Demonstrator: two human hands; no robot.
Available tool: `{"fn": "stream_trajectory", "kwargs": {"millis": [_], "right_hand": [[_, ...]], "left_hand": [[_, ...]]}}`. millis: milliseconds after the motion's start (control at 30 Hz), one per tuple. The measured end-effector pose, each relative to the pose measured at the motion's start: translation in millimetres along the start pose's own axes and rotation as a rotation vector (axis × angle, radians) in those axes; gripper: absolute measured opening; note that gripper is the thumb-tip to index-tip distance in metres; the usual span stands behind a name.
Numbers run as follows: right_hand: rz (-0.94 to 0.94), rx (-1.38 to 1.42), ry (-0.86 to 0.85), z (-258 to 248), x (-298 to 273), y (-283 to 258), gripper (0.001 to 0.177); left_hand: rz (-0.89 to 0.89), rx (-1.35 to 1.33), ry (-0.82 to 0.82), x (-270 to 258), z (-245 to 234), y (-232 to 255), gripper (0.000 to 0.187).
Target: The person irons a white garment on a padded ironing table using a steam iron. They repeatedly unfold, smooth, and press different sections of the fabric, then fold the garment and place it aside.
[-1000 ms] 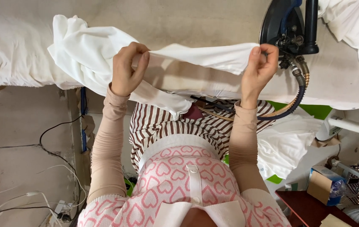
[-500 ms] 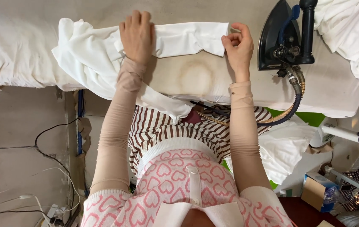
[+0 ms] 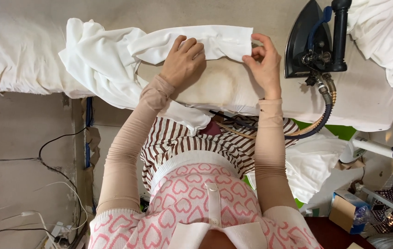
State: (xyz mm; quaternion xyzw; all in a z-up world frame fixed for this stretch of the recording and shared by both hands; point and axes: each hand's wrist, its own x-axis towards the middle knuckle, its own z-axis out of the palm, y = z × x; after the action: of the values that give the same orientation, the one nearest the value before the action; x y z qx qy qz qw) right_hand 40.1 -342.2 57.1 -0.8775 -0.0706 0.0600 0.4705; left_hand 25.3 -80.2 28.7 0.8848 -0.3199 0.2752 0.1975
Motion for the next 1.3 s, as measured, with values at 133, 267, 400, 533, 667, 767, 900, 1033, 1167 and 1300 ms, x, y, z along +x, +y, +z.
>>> {"fn": "stream_trajectory", "kwargs": {"millis": [133,267,400,533,667,767,900,1033,1167,1300], "right_hand": [[0.052,-0.087,-0.092,-21,-5,-5,0.045],[-0.028,-0.442,0.037,-23,-12,-7,0.031],[-0.239,-0.602,0.274,14,-11,-4,0.026],[0.021,-0.844,-0.073,37,-26,9,0.072],[0.181,-0.87,-0.254,26,-18,-18,0.076],[-0.019,-0.963,0.212,-23,-14,14,0.058],[0.099,-0.947,0.543,-121,12,69,0.062],[0.407,-0.598,0.239,-150,25,56,0.052],[0.319,-0.363,0.212,-152,22,62,0.025],[0.303,-0.182,0.188,-147,3,47,0.017]], "left_hand": [[0.083,0.07,-0.074,-16,15,-14,0.012],[0.009,-0.039,-0.197,-3,1,-2,0.028],[0.019,-0.013,-0.118,6,32,19,0.033],[-0.241,-0.012,-0.654,-2,28,39,0.083],[-0.272,0.05,-0.68,6,25,43,0.094],[-0.302,0.009,-0.826,35,16,57,0.095],[-0.19,-0.064,-0.756,22,39,63,0.084],[-0.169,-0.049,-0.744,24,23,65,0.088],[-0.219,-0.049,-0.889,-6,18,60,0.09],[-0.267,-0.053,-0.874,-8,-36,66,0.096]]}}
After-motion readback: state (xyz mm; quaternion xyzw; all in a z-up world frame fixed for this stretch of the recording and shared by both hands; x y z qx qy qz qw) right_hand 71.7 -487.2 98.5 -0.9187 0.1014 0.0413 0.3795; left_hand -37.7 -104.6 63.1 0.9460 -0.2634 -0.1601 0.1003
